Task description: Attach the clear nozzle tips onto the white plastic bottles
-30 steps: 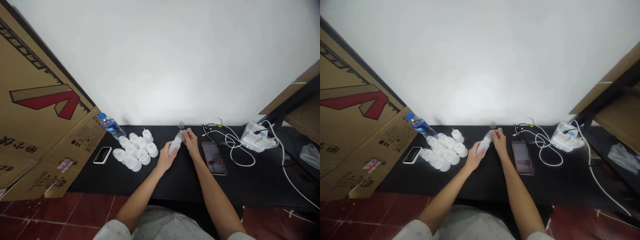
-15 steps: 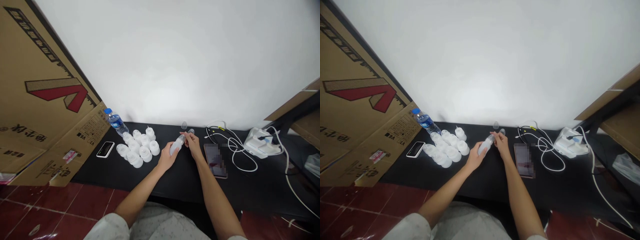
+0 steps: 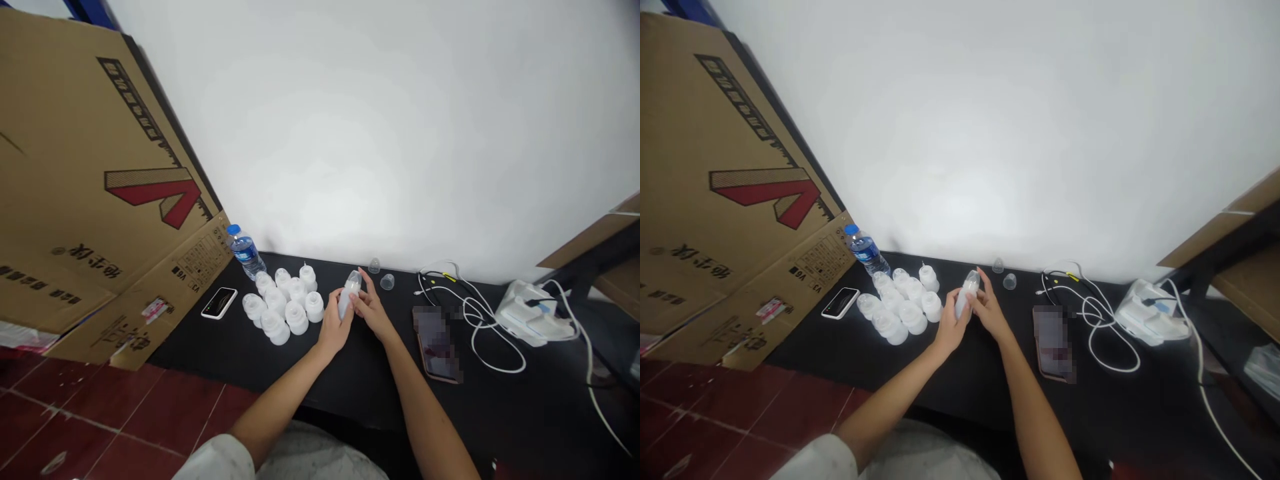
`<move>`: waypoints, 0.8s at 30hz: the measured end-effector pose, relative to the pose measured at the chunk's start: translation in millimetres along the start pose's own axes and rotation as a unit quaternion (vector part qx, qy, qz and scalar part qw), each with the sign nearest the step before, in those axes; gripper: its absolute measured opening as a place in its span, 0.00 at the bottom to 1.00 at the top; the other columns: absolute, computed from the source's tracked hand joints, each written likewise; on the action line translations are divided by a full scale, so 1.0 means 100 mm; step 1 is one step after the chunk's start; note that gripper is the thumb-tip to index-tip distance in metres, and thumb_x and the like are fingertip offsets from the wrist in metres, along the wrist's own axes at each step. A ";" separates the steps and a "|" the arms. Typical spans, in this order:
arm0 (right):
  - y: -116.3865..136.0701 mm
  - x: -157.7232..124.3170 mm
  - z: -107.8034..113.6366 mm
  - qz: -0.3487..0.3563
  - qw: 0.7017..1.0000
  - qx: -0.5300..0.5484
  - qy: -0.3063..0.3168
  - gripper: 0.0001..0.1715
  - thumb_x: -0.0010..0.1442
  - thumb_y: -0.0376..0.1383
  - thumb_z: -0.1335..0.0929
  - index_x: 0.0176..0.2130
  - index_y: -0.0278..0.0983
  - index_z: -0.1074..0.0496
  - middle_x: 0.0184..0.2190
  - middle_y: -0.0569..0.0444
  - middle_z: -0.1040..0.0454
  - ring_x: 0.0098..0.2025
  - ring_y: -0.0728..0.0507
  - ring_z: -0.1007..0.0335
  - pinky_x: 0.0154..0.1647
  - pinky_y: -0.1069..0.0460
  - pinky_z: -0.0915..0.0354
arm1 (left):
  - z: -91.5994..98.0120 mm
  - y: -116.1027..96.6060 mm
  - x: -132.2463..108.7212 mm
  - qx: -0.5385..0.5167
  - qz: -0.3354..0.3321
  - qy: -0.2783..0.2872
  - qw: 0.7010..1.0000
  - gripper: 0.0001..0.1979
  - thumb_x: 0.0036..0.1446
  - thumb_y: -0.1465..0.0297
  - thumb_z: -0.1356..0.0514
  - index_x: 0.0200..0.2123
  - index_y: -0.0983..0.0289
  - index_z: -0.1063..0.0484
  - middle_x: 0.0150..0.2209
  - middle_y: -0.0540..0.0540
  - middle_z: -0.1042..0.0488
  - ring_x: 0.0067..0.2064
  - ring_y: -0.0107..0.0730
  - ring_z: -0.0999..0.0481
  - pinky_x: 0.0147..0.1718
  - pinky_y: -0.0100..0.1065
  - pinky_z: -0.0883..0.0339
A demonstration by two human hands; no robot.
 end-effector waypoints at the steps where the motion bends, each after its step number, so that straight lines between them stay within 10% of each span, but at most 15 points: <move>1: 0.01 0.00 0.01 0.003 1.000 0.001 -0.008 0.54 0.63 0.50 0.22 0.76 0.49 0.46 0.31 0.61 0.22 0.27 0.47 0.30 0.28 0.54 0.34 | -0.01 -0.03 0.00 0.004 -0.009 0.008 1.000 0.22 0.77 0.58 0.44 0.66 0.61 0.36 0.59 0.65 0.23 0.57 0.46 0.19 0.58 0.48 0.26; 7: 0.14 0.05 0.20 0.048 0.995 -0.036 -0.076 0.34 0.57 0.56 0.20 0.54 0.40 0.22 0.45 0.46 0.15 0.42 0.36 0.19 0.38 0.46 0.24 | -0.02 -0.17 -0.02 0.127 -0.081 0.017 0.988 0.27 0.76 0.62 0.43 0.73 0.60 0.39 0.65 0.66 0.25 0.67 0.52 0.25 0.66 0.57 0.29; 16: 0.19 0.05 0.51 0.129 0.962 -0.178 -0.163 0.33 0.60 0.53 0.22 0.58 0.41 0.23 0.38 0.50 0.18 0.30 0.40 0.28 0.33 0.45 0.30 | 0.32 -0.56 -0.30 0.194 -0.137 -0.045 0.970 0.24 0.76 0.65 0.45 0.72 0.52 0.34 0.66 0.64 0.25 0.38 0.40 0.14 0.42 0.46 0.16; 24: 0.06 0.05 0.35 0.110 0.945 -0.287 -0.106 0.27 0.59 0.46 0.23 0.55 0.42 0.22 0.27 0.59 0.26 0.27 0.42 0.31 0.32 0.47 0.33 | 0.80 -0.66 -0.34 0.239 -0.049 -0.085 0.966 0.38 0.76 0.60 0.45 0.81 0.57 0.57 0.75 0.75 0.39 0.42 0.49 0.13 0.43 0.51 0.17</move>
Point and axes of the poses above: each hand's wrist, its own x-axis towards the middle knuckle, its own z-axis out of the back of the hand, y = z × x, the point moved 9 cm from there along x, towards the middle knuckle
